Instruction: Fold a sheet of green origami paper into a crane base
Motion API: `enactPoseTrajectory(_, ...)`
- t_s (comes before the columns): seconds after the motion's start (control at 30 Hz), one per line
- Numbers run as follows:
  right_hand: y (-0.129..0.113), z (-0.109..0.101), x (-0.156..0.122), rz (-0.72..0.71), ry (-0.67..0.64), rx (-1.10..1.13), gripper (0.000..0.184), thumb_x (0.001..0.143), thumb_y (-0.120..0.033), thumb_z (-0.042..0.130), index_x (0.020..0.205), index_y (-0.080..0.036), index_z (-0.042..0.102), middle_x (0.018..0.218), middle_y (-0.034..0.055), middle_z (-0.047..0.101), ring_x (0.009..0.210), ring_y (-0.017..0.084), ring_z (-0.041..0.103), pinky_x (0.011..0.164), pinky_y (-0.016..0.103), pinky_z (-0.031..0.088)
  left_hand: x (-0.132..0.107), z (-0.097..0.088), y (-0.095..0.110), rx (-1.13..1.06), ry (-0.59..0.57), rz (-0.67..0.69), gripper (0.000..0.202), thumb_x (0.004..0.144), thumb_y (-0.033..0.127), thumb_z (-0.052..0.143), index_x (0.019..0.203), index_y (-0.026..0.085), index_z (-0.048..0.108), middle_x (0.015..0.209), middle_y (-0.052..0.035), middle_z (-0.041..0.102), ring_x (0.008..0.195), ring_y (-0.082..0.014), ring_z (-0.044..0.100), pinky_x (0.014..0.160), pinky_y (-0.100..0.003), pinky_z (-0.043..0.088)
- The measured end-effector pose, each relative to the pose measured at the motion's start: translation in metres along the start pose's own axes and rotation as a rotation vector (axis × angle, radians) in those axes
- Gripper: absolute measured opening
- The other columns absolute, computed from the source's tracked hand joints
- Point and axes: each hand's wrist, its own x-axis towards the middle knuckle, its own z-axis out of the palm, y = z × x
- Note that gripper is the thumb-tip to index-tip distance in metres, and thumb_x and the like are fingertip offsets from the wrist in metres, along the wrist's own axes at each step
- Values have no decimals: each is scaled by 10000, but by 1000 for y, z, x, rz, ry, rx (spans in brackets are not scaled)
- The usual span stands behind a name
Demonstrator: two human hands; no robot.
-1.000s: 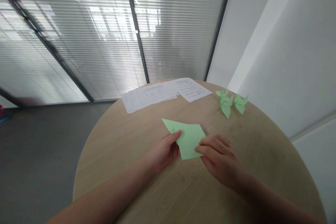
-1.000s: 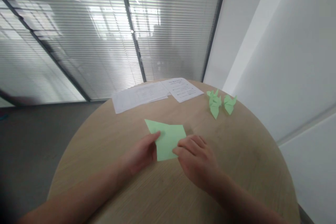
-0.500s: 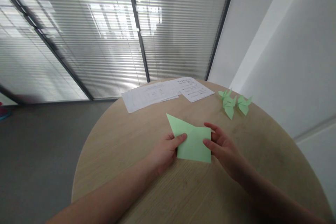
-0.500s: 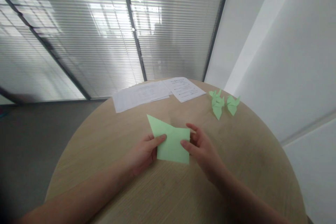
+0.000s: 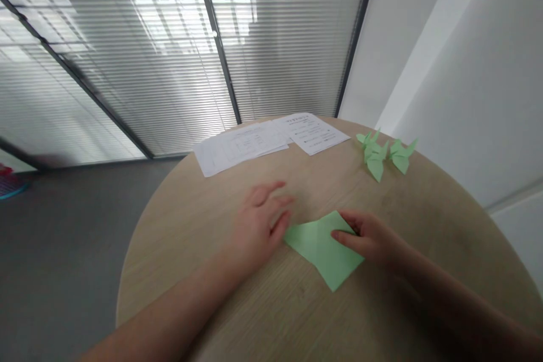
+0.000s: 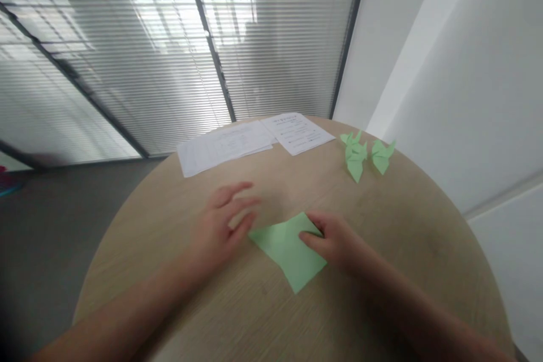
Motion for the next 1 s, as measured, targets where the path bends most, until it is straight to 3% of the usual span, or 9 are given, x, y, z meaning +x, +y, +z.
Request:
enactPoseTrajectory(0.07, -1, 0, -2, -85, 12, -231, 120, 848, -304, 620, 829, -202, 680, 691, 1, 675, 638, 187, 632, 544, 268, 456, -2, -1, 7, 27, -355, 232, 223, 1004, 202, 507, 1023, 193, 729, 1114, -70, 736, 1035, -221, 669, 975, -382, 535)
enactPoseTrajectory(0.17, -1, 1, -4, -152, 61, -527, 98, 861, -271, 598, 850, -205, 669, 726, 9, 678, 661, 184, 620, 583, 282, 452, -7, 7, 15, 89, -554, 380, 246, 1012, 166, 495, 1133, 152, 708, 1176, -99, 729, 1049, -234, 677, 957, -370, 550)
enactPoseTrajectory(0.3, 2, 0, -3, -262, 169, -695, 164, 882, -233, 614, 1011, -205, 711, 883, 59, 734, 793, 218, 672, 722, 338, 518, -9, 16, 13, 125, -589, 374, 246, 984, 140, 534, 1172, 117, 691, 1190, -119, 724, 1065, -250, 680, 968, -396, 556)
enactPoseTrajectory(0.4, 2, -3, -3, -409, 190, -691, 134, 928, -200, 596, 934, -214, 730, 859, 58, 734, 814, 210, 683, 738, 327, 536, -8, 17, 10, 106, -603, 349, 255, 965, 143, 559, 1185, 128, 689, 1211, -102, 716, 1072, -242, 674, 989, -392, 546)
enactPoseTrajectory(0.57, -3, -4, -6, -599, 101, -718, 195, 965, -172, 585, 859, -220, 742, 875, 59, 738, 812, 193, 673, 731, 311, 539, -8, 17, 10, 103, -598, 356, 290, 976, 165, 544, 1237, 124, 665, 1276, -105, 696, 1085, -240, 665, 979, -384, 540)
enactPoseTrajectory(1.0, -9, 1, -9, -551, 12, -728, 243, 980, -160, 577, 820, -199, 756, 899, 64, 708, 826, 189, 654, 741, 319, 527, -7, 19, 9, 77, -561, 355, 331, 993, 189, 502, 1261, 92, 670, 1319, -97, 685, 1056, -240, 640, 999, -378, 522)
